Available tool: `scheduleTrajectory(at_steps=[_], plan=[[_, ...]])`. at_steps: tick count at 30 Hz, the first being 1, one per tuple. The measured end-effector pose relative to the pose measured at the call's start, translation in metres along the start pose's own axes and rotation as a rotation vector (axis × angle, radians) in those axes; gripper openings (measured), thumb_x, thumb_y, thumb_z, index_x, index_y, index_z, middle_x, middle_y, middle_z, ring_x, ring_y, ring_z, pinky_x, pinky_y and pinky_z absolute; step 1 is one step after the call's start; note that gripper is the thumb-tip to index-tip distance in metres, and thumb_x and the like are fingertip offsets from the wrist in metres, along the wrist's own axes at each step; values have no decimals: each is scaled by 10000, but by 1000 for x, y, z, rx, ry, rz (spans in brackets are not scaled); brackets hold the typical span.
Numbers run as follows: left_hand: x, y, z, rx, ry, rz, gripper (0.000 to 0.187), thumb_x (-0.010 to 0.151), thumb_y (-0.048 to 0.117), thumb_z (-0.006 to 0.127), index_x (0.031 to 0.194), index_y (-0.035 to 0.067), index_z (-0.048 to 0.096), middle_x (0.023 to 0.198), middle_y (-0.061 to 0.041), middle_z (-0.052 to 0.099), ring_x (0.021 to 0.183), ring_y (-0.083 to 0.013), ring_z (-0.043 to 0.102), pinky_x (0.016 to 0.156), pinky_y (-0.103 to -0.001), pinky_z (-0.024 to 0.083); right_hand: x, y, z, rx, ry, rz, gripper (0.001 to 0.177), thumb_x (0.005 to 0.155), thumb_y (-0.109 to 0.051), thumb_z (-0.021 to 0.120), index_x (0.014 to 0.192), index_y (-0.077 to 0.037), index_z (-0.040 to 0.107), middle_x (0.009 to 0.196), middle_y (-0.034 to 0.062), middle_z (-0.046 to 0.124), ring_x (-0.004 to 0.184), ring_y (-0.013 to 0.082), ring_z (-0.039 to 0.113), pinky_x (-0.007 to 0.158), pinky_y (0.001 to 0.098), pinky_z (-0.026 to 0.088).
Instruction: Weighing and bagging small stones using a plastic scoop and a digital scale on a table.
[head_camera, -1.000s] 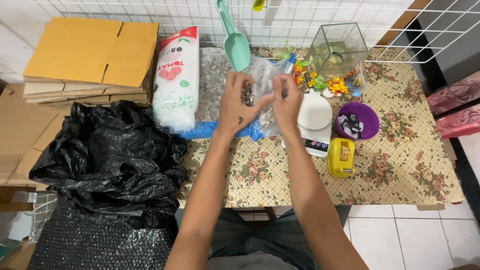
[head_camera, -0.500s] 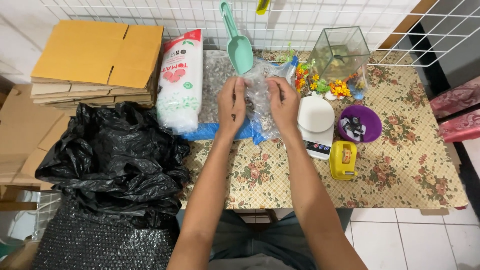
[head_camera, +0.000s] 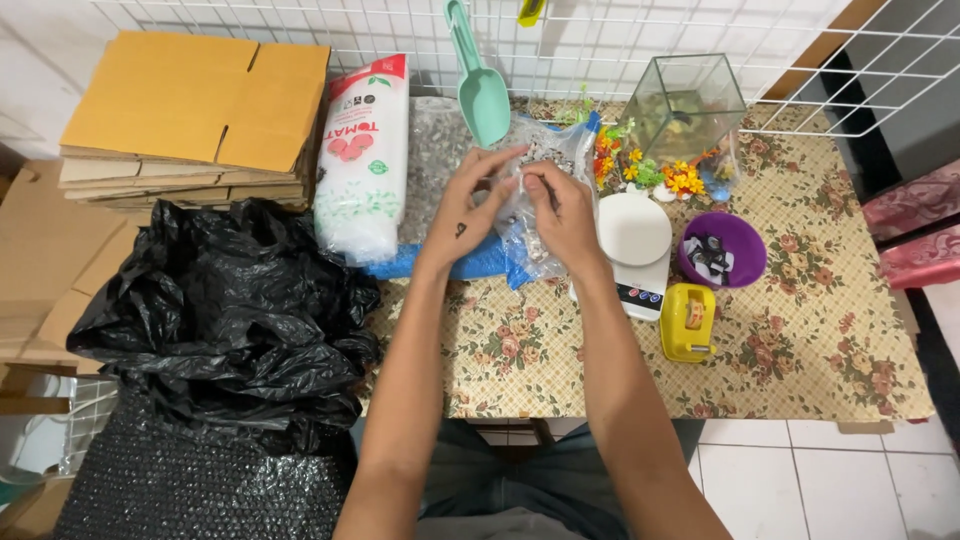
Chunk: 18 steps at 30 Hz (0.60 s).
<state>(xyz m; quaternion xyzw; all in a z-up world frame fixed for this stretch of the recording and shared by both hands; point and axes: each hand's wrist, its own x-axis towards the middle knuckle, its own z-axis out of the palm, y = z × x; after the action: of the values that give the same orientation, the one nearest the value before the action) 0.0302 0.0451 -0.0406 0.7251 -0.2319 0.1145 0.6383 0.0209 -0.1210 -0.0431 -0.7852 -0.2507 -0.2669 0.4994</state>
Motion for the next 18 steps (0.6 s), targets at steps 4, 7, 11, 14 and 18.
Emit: scheduleTrajectory(at_steps=[4, 7, 11, 14, 18], plan=[[3, -6, 0, -53, 1, -21, 205, 925, 75, 722, 1118, 145, 724, 959, -5, 500, 967, -155, 527, 890, -350, 543, 4, -11, -7, 29, -13, 7, 212, 1098, -156, 541, 970, -86, 695, 805, 135, 695, 748, 321, 686, 741, 413, 534], [2, -6, -3, -61, 9, -33, 158, 850, 37, 727, 982, 102, 672, 996, -28, 528, 933, -159, 536, 816, -316, 540, 11, -31, -14, -17, 7, -23, 256, 1125, -194, 492, 977, -81, 667, 823, 127, 661, 778, 344, 672, 768, 431, 528], [3, 7, -4, 84, 101, 34, 127, 840, 3, 730, 891, 76, 639, 917, -78, 624, 824, -199, 606, 714, -333, 554, 1, 8, -4, -44, 60, -9, 234, 1126, -184, 502, 975, -72, 642, 801, 136, 634, 783, 335, 665, 767, 419, 528], [3, 9, 1, 108, 201, 45, 150, 888, 0, 694, 988, 91, 630, 885, -89, 639, 799, -223, 649, 726, -376, 576, 2, -9, -4, -7, 54, 29, 170, 1089, -213, 586, 1038, -84, 684, 828, 133, 683, 818, 339, 696, 780, 428, 544], [9, -1, -3, 22, 154, 65, 257, 942, -16, 622, 1086, 163, 738, 963, -72, 672, 827, -201, 661, 745, -379, 607, 2, 5, 4, -11, 75, 38, 110, 1053, -163, 656, 1018, -97, 737, 835, 87, 722, 836, 311, 728, 787, 401, 555]])
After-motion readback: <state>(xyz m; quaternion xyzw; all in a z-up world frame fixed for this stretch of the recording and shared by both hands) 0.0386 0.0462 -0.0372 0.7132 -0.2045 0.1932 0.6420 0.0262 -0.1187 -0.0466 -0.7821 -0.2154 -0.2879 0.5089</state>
